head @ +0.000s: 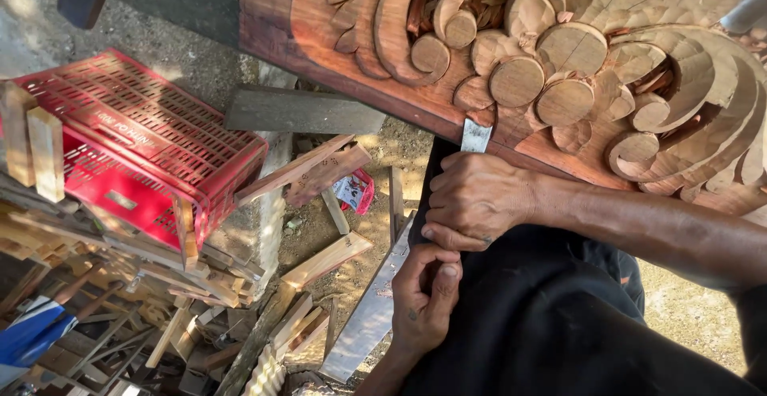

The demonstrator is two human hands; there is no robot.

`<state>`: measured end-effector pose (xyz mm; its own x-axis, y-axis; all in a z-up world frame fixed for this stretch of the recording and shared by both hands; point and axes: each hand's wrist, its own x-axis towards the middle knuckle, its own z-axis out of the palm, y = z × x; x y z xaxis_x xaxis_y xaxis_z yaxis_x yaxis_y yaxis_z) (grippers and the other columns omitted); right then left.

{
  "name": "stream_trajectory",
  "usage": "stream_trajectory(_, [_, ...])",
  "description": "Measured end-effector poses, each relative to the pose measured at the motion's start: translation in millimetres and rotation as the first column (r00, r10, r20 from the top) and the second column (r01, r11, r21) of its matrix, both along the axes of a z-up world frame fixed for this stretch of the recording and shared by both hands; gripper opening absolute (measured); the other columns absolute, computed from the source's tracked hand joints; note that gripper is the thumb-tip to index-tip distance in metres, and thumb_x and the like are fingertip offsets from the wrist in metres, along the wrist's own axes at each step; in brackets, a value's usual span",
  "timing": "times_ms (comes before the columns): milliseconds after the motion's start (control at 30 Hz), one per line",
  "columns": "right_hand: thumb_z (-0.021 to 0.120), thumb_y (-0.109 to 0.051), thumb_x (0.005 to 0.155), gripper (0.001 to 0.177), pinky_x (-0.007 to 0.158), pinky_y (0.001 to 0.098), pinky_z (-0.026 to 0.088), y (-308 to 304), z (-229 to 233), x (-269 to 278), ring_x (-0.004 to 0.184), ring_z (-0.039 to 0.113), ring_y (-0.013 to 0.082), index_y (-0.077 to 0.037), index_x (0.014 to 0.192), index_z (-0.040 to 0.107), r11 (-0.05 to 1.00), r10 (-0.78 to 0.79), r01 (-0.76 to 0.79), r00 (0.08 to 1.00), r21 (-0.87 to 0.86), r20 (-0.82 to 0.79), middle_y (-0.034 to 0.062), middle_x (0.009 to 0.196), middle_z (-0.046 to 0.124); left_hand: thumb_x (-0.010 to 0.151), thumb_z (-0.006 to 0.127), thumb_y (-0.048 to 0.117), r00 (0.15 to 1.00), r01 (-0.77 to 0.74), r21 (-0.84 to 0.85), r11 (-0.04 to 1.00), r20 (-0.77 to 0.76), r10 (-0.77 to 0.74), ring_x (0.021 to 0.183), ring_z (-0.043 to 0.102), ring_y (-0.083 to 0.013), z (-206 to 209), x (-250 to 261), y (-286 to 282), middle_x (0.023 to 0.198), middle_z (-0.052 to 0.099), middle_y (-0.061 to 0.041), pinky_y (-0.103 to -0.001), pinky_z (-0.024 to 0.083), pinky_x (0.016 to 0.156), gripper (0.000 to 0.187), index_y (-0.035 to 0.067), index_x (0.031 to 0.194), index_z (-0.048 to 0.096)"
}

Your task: Carving decorative floral patterns into a wooden panel using a chisel and mallet.

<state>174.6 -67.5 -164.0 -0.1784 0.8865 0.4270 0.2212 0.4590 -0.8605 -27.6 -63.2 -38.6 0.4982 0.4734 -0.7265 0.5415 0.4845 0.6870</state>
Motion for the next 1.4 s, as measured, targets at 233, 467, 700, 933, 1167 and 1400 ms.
stream_trajectory(233, [0.059,-0.027,0.094,0.035,0.056,0.0446,0.042,-2,4,0,0.058,0.057,0.0288,-0.012,0.063,0.054,1.000,0.009,-0.009,1.000,0.015,0.001,0.0049,0.059,0.053,0.107,0.057,0.020,0.996,-0.063,-0.046,0.997,0.057,0.065,0.055,0.045,-0.0047,0,3,1,0.087,0.058,-0.004,-0.022,0.036,0.050,0.019,0.002,0.114,0.057])
stream_trajectory(467, [0.059,-0.025,0.094,0.037,0.059,0.0469,0.044,-3,15,2,0.057,0.057,0.0312,-0.011,0.060,0.053,0.999,-0.011,0.014,0.998,-0.038,0.059,0.0078,0.056,0.052,0.111,0.053,0.043,0.995,-0.081,0.745,0.662,0.103,0.006,0.092,0.057,-0.0234,27,-30,-31,0.092,0.050,-0.010,-0.036,0.050,0.087,0.044,0.006,0.087,0.056])
stream_trajectory(700, [0.059,-0.021,0.094,0.039,0.057,0.0461,0.044,-11,19,-9,0.055,0.056,0.0299,-0.010,0.057,0.052,0.999,0.004,-0.003,1.000,-0.034,0.010,0.0056,0.054,0.052,0.105,0.055,0.043,0.997,-0.056,0.733,0.678,0.073,0.002,0.084,0.055,-0.0311,19,-14,-32,0.083,0.047,-0.015,-0.040,0.048,0.077,0.052,0.000,0.076,0.047])
stream_trajectory(933, [0.059,-0.021,0.094,0.037,0.058,0.0450,0.042,-10,22,4,0.055,0.053,0.0302,-0.010,0.059,0.054,0.998,-0.051,0.050,0.999,0.031,0.015,0.0062,0.055,0.052,0.098,0.070,0.014,0.984,0.171,0.743,0.647,-0.156,-0.081,0.075,0.052,-0.0300,23,23,-29,0.081,0.049,-0.013,-0.042,0.044,0.069,0.035,0.003,0.075,0.046])
stream_trajectory(1167, [0.060,-0.031,0.093,0.028,0.051,0.0305,0.030,-62,73,31,0.051,0.043,0.0131,-0.010,0.076,0.068,0.746,-0.535,0.356,0.823,0.563,0.189,-0.0022,0.064,0.050,0.100,0.079,0.009,0.865,0.412,0.680,0.606,-0.083,-0.495,0.070,0.059,-0.0269,51,17,-35,0.090,0.059,-0.018,-0.038,0.047,0.063,0.016,0.004,0.103,0.065])
stream_trajectory(1400, [0.065,-0.041,0.096,0.042,0.058,0.0411,0.038,-3,53,2,0.060,0.053,0.0262,-0.013,0.067,0.056,0.991,-0.111,0.113,0.993,-0.073,0.027,0.0041,0.062,0.050,0.101,0.058,0.012,1.000,0.019,-0.041,0.999,0.003,-0.019,0.068,0.039,-0.0032,60,37,33,0.107,0.070,-0.004,-0.021,0.036,0.062,0.029,0.005,0.128,0.049])
